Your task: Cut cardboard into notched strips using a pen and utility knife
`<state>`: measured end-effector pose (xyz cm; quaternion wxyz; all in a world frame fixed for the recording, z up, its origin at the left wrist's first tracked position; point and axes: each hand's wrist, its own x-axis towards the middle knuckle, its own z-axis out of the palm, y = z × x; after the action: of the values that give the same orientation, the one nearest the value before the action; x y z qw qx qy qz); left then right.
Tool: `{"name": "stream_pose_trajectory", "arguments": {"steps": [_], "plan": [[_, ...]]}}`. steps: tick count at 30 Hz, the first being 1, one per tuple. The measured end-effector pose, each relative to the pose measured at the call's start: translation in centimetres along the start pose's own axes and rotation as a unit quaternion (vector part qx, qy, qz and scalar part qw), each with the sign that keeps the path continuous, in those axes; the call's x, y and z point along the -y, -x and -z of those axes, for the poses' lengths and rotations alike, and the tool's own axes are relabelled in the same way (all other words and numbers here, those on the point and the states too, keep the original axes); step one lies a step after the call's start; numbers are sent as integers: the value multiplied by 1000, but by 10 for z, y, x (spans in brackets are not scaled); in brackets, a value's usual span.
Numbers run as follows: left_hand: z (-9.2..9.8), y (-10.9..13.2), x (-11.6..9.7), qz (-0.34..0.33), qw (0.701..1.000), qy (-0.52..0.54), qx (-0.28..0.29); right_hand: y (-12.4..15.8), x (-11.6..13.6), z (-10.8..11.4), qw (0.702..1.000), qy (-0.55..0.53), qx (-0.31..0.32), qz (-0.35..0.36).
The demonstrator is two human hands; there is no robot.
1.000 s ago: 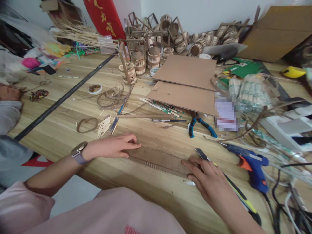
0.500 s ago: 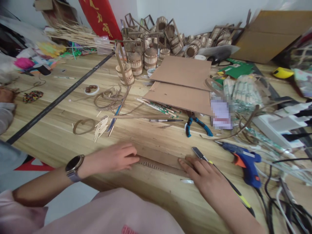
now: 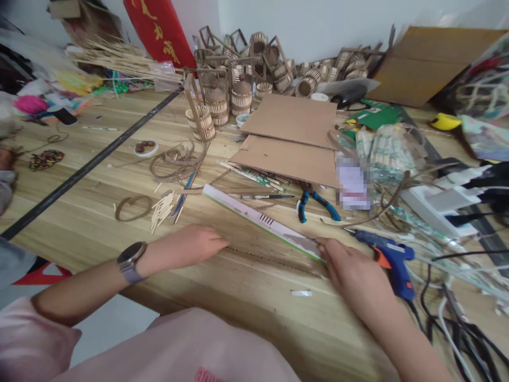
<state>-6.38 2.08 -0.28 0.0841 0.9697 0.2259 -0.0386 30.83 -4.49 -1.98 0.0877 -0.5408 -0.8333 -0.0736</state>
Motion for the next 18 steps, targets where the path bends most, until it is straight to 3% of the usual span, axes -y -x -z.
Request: {"name": "stream_pose_trajectory", "arguments": {"steps": [5, 11, 15, 18], "plan": [[7, -17, 17, 82, 993, 77, 20, -6, 8, 15, 996, -19, -20, -85], [7, -21, 16, 91, 993, 78, 22, -4, 8, 15, 993, -39, -4, -109], [3, -11, 6, 86, 996, 5, -21, -2, 5, 14, 996, -4, -11, -90], [-6, 4, -7, 31, 997, -18, -63, 0, 5, 14, 999, 14, -24, -37]]}}
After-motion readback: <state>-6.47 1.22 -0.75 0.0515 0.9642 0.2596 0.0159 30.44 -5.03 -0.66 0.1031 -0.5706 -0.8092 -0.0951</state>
